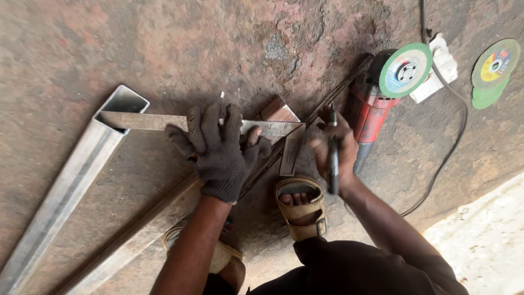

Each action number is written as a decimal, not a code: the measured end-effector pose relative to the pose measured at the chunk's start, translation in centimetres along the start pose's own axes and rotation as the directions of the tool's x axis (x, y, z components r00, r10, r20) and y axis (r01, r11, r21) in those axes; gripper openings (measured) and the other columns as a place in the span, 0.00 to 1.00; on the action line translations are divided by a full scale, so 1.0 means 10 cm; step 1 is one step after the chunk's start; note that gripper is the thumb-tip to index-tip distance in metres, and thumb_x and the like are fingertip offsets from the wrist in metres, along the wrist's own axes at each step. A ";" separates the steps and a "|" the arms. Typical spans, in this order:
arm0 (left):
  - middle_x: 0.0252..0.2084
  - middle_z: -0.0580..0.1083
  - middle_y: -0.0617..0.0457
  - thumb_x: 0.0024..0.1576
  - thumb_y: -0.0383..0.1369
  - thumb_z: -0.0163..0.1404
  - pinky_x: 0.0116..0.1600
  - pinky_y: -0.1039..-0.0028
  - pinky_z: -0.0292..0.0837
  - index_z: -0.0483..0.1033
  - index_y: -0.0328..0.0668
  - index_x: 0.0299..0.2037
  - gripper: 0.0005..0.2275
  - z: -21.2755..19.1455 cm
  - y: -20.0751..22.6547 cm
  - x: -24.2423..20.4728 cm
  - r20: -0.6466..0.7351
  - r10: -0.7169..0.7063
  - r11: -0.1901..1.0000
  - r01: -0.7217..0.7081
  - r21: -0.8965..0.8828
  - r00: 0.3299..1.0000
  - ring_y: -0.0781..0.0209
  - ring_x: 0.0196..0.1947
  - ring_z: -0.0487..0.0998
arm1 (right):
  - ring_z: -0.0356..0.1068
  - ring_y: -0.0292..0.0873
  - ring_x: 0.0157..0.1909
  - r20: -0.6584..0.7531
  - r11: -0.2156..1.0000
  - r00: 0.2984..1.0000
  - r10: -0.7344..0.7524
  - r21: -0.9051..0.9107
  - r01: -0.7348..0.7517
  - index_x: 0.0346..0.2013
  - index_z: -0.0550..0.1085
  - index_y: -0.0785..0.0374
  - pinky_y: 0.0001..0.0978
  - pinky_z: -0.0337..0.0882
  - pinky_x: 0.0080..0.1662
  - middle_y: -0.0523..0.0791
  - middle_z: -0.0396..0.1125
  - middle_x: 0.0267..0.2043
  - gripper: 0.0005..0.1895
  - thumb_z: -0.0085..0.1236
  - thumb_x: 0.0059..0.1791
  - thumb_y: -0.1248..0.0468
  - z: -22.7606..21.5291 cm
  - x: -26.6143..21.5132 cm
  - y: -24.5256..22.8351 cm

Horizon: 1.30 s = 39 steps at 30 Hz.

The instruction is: The person marks a square metal tube with a marker and a metal ruler, then uses an angle grinder to cut the tube along the marked line. The person holds the tube steady with a gloved hand while cutting.

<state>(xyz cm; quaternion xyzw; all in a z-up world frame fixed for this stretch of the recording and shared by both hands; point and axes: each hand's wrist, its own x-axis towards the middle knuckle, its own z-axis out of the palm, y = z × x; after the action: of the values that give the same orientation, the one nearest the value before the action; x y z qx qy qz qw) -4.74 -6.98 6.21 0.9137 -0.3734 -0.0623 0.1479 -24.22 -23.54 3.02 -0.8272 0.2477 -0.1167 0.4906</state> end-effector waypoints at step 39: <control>0.63 0.64 0.40 0.67 0.51 0.51 0.70 0.24 0.38 0.77 0.47 0.58 0.20 0.05 -0.02 -0.03 0.014 0.032 0.999 -0.032 -0.029 0.999 0.35 0.69 0.56 | 0.70 0.34 0.45 0.101 0.933 0.973 0.205 0.280 -0.226 0.50 0.63 0.61 0.27 0.73 0.47 0.44 0.70 0.45 0.13 0.59 0.57 0.69 -0.01 0.13 0.15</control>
<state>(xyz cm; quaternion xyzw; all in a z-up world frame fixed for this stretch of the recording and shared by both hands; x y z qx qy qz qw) -4.98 -6.73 5.64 0.9049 -0.3881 -0.0719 0.1594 -23.62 -24.84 1.71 -0.7178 0.2998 -0.0679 0.6247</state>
